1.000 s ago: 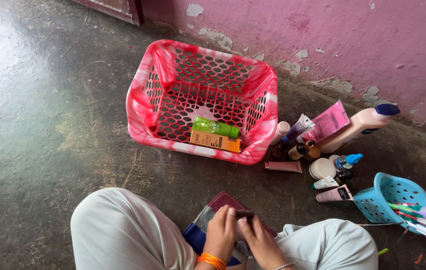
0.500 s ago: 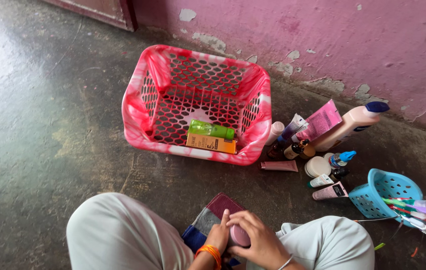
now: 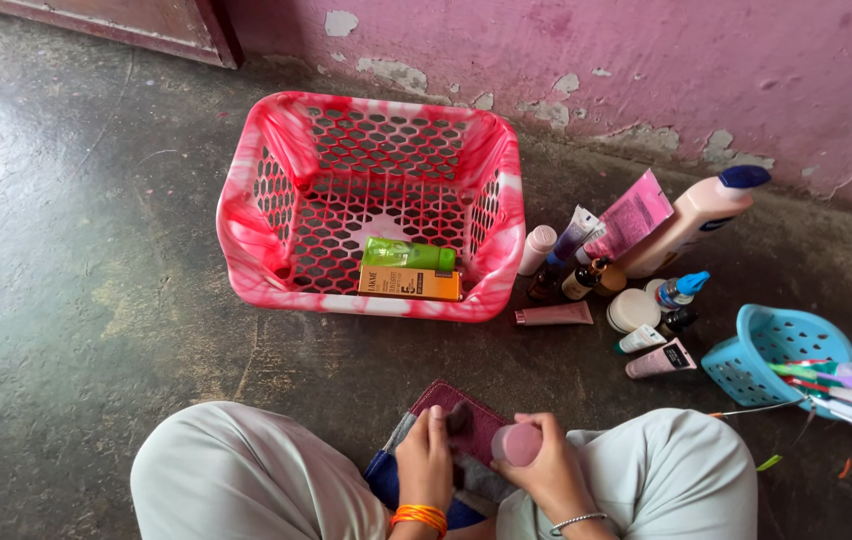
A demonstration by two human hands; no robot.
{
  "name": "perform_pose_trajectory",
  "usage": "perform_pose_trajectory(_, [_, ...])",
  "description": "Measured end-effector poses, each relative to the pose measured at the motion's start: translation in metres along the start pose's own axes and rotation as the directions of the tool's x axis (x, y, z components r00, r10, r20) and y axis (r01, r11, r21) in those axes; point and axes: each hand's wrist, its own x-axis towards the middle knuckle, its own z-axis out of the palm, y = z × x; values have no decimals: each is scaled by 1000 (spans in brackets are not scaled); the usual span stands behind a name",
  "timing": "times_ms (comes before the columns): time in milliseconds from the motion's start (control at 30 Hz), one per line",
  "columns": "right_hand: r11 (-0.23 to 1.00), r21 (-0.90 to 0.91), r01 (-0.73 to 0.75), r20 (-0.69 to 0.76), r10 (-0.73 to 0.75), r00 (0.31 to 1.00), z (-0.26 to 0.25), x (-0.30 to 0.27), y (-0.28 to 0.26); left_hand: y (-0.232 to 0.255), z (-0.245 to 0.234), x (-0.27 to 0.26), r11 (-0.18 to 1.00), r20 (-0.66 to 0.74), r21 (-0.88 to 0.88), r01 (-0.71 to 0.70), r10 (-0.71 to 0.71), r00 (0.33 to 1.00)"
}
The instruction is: The person sits on the floor and wipes several cosmetic items with a cloth, including a green tube, a gold box, a pink jar, and a pink tube. Each item is wiped and then placed into a red plastic basket.
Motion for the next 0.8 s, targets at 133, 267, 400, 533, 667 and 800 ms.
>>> perform_pose_trajectory(133, [992, 48, -116, 15, 115, 993, 12, 0, 11, 0, 7, -23, 753, 241, 54, -656, 628, 740])
perform_pose_trajectory(267, [975, 136, -178, -51, 186, 981, 10, -3, 10, 7, 20, -28, 564, 386, 227, -794, 697, 605])
perform_pose_trajectory(400, [975, 211, -66, -75, 83, 994, 0, -8, -7, 21, 9, -23, 909, 431, 224, -352, 231, 872])
perform_pose_trajectory(533, [983, 144, -114, -94, 129, 987, -5, -10, -17, 20, 14, -26, 547, 317, 324, -772, 706, 633])
perform_pose_trajectory(667, [978, 209, -1, -39, 9, 999, -8, -13, -23, 2, 19, -18, 506, 225, 370, -779, 765, 604])
perform_pose_trajectory(800, [967, 26, 252, -34, -251, 967, -19, -22, -43, -9, 22, -4, 861, 251, 270, -431, 369, 895])
